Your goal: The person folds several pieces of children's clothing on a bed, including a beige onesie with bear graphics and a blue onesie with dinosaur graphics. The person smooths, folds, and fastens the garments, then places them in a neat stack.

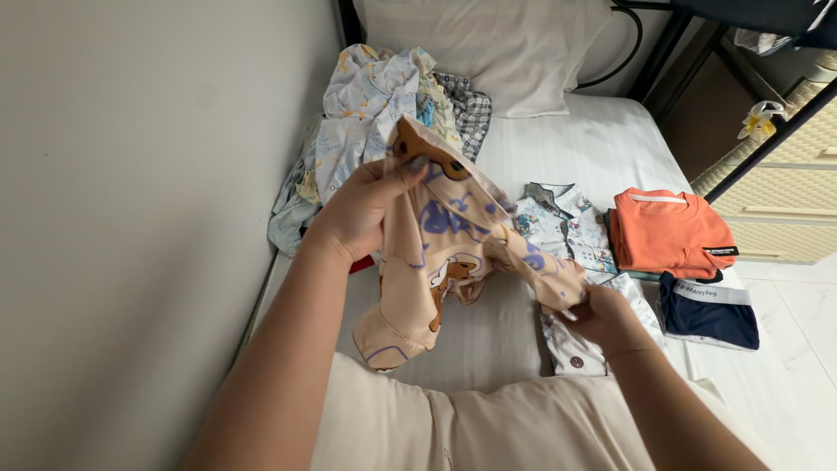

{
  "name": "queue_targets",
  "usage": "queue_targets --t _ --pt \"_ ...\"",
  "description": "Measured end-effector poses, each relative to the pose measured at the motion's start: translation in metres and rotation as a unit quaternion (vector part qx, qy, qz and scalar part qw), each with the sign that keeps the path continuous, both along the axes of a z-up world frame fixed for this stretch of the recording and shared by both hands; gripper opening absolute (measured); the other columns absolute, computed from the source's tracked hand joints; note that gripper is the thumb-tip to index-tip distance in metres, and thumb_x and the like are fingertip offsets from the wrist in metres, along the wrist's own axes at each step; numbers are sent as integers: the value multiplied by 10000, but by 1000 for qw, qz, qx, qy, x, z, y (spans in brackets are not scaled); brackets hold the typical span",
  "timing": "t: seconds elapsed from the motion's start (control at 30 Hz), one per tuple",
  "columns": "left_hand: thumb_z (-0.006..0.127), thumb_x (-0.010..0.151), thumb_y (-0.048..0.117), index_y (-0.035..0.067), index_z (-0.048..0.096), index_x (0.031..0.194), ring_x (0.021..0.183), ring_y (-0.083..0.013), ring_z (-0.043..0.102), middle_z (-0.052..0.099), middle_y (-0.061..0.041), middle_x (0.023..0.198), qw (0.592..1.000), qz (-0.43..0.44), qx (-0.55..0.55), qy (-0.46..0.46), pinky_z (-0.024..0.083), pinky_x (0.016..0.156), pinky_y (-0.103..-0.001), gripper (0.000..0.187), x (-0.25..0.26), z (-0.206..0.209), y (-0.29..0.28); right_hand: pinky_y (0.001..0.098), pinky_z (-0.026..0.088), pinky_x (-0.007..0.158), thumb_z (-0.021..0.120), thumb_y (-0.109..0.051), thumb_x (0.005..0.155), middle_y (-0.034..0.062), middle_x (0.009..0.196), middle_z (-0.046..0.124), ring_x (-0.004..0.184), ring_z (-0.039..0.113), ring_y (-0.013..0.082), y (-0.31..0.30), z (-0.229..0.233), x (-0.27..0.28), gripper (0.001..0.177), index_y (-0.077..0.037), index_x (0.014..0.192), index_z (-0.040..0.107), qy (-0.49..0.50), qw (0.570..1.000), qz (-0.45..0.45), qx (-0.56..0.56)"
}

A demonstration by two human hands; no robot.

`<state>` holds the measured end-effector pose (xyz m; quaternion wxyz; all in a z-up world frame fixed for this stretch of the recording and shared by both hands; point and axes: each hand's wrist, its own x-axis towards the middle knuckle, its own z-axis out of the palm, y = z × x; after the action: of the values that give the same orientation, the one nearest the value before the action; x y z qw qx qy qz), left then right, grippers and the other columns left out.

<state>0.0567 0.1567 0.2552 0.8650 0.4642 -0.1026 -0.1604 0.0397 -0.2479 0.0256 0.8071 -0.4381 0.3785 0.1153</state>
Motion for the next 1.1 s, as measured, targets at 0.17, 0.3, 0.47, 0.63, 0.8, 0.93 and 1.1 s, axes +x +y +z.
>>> queue_targets --t 0.17,0.3,0.47,0.63,0.8,0.93,1.1 --pt "749 942 246 46 746 1008 827 -146 707 759 -37 949 986 131 94 -49 572 775 -329 211 16 8 18 516 404 981 506 -238 1113 86 1178 682 1153 559 271 -61 58 22 218 -124 1252 629 -376 837 197 -346" --pt "677 1017 317 22 729 1030 773 -194 661 739 -87 901 864 297 372 -166 532 723 -368 300 32 27 32 419 400 1014 552 -230 1066 18 1233 665 1159 609 163 -107 155 33 333 -153 1378 641 -363 908 91 -189" --pt "504 1090 352 28 673 1015 803 -399 679 726 -203 897 672 480 505 -249 509 706 -469 373 38 47 33 492 463 1131 502 -123 1193 99 1177 669 1221 650 283 -111 246 30 144 -64 1302 575 -487 855 110 -142" --pt "503 1052 311 11 672 1024 772 -378 698 725 -206 867 696 472 449 -303 534 689 -436 346 35 59 27 535 523 1087 399 -82 1151 227 1224 633 1190 641 356 -96 291 18 318 45 1392 564 -425 791 173 -405" --pt "635 986 334 -43 724 885 716 -250 637 690 -189 773 768 308 508 -239 525 667 -363 400 32 62 39 535 513 1009 306 -188 1176 282 1324 630 1200 629 384 -108 292 29 413 59 1383 564 -227 802 248 -493" --pt "757 868 147 28 800 954 746 -107 693 781 -54 863 868 127 435 -206 553 703 -278 152 29 54 56 491 501 1055 375 -119 1082 266 1324 661 1239 647 359 -140 273 35 404 105 1340 591 -202 821 273 -460" --pt "676 904 134 100 776 1064 804 -145 728 781 -40 968 862 75 493 -94 595 734 -311 192 34 46 70 449 542 1009 962 -215 673 185 1214 737 1126 724 337 -155 252 36 740 -48 1350 715 -157 626 464 -607"
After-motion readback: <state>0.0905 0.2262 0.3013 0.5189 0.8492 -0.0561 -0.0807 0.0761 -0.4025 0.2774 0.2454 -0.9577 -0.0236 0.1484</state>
